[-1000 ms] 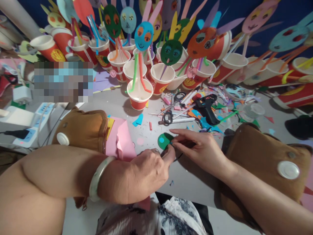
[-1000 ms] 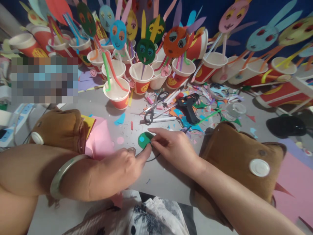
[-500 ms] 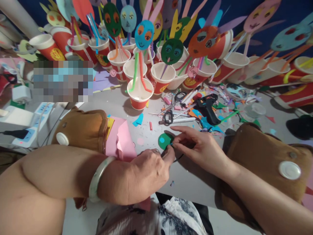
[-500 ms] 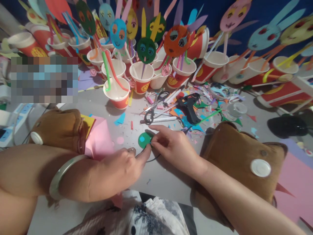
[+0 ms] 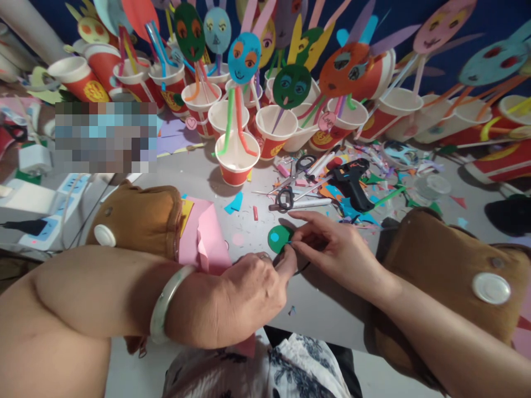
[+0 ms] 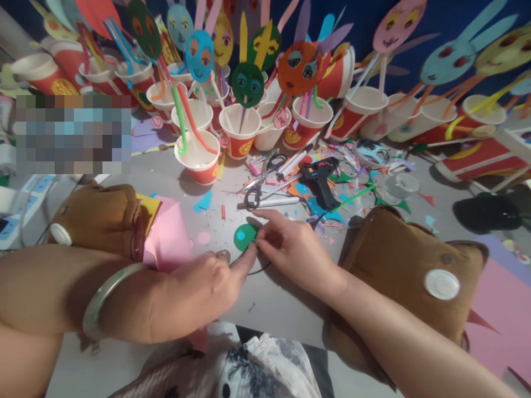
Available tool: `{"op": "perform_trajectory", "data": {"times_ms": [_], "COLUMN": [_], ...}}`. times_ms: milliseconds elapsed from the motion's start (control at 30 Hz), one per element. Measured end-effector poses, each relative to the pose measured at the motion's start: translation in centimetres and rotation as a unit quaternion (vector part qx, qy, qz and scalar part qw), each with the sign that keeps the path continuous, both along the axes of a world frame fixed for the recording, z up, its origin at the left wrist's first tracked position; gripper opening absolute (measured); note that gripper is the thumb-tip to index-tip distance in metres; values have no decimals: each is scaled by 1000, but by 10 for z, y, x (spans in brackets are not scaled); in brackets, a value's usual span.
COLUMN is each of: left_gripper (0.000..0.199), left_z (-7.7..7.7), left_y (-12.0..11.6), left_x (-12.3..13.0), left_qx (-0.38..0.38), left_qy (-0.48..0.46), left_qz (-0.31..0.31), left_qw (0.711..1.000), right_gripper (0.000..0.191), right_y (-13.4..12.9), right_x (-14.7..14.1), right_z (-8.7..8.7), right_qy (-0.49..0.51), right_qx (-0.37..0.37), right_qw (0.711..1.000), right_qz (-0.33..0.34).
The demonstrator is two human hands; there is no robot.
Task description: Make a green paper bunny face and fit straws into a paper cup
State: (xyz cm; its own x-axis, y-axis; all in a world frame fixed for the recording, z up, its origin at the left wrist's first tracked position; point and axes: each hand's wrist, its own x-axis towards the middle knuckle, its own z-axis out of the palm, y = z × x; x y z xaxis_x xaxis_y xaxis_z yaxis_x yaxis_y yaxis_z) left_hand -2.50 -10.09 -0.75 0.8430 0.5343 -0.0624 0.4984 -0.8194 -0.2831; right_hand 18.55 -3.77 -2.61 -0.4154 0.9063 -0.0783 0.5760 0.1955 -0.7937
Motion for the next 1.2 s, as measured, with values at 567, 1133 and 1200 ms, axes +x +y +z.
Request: {"op": "perform_trajectory", "data": {"times_ms": [567,1133,1200], "left_gripper": [47,48,49], "left_z": [9,2,3], "left_y": [6,6,4], "left_x": [4,4,3], "left_qx": [-15,-3,2], "left_qy": [38,21,20], "left_qz": [-4,-7,1], "left_qw": [999,1000,1000], "right_gripper": [39,38,38], "right_y": [1,-1,-2], "right_x": [-2,-2,-3], "right_z": [0,-4,-3], "right_qy": [-6,-14,-16], "right_qx": [1,24,27], "right_qw": [1000,1000,1000], "right_qz": [16,2,1]}}
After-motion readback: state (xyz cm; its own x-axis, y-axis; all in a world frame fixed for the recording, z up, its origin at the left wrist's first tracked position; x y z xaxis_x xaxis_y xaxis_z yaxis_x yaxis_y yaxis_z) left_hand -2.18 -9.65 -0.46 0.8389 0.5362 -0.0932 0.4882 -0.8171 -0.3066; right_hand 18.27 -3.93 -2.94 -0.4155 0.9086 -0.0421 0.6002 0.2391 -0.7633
